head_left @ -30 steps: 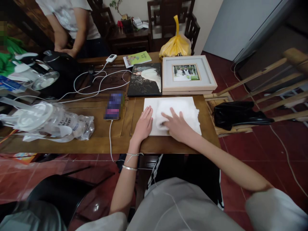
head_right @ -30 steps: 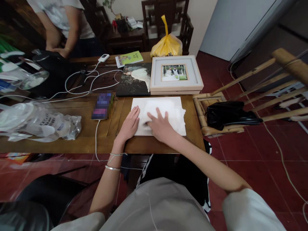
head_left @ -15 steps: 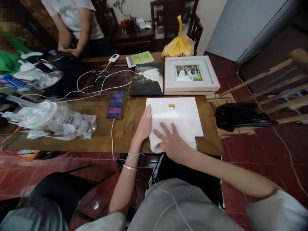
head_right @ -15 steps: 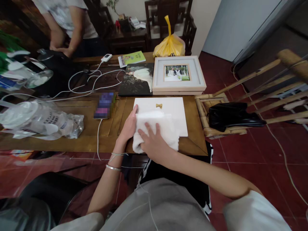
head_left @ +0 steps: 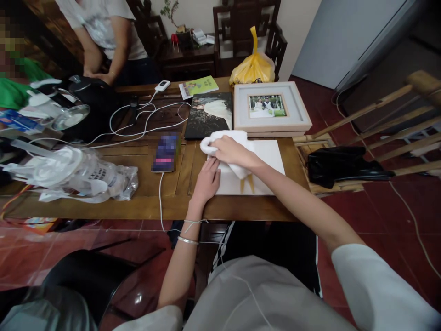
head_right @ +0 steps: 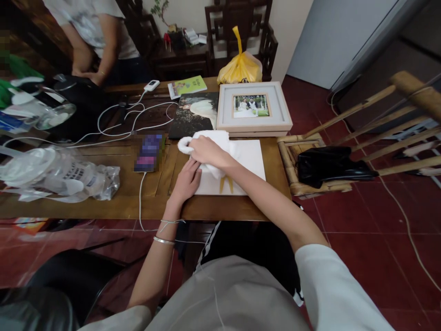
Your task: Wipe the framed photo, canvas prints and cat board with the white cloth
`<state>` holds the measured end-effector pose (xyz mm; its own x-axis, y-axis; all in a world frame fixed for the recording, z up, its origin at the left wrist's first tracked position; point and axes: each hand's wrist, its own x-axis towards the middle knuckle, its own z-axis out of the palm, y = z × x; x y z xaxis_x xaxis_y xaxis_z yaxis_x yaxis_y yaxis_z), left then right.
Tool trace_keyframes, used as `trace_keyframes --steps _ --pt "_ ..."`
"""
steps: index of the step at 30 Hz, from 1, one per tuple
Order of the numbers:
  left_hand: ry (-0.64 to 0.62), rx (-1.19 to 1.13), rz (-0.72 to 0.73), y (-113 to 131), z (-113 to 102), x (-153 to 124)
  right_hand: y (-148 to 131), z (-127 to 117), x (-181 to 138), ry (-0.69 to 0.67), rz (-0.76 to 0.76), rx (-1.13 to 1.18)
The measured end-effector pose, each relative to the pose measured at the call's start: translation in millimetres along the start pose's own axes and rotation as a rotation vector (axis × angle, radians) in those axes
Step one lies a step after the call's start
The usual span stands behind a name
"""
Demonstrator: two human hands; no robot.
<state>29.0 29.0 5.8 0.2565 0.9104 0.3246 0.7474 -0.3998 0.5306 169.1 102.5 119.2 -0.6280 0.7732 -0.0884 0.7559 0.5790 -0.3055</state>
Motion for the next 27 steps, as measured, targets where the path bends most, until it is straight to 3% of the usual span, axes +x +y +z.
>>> trace_keyframes --steps 3,7,12,16,19,23,27 --pt "0.003 -0.001 -0.001 -2 1 -1 -5 -9 19 -0.013 -0.023 0.021" --pt "-0.009 -0.013 -0.005 -3 1 -2 13 -29 13 -0.053 0.061 0.035" --pt "-0.009 -0.020 -0.020 -1 0 -2 77 -47 -29 -0.026 0.236 0.056" --pt "-0.019 -0.021 -0.030 0 0 -1 111 -34 -82 0.039 0.222 0.065" --pt "-0.025 -0.018 -0.032 1 -1 -1 101 -14 -134 0.083 0.138 0.040" --pt "-0.028 -0.012 -0.036 2 -2 -1 63 11 -198 -0.008 -0.028 0.044" --pt "-0.026 -0.005 -0.030 1 -2 -2 52 19 -217 0.006 -0.170 0.042"
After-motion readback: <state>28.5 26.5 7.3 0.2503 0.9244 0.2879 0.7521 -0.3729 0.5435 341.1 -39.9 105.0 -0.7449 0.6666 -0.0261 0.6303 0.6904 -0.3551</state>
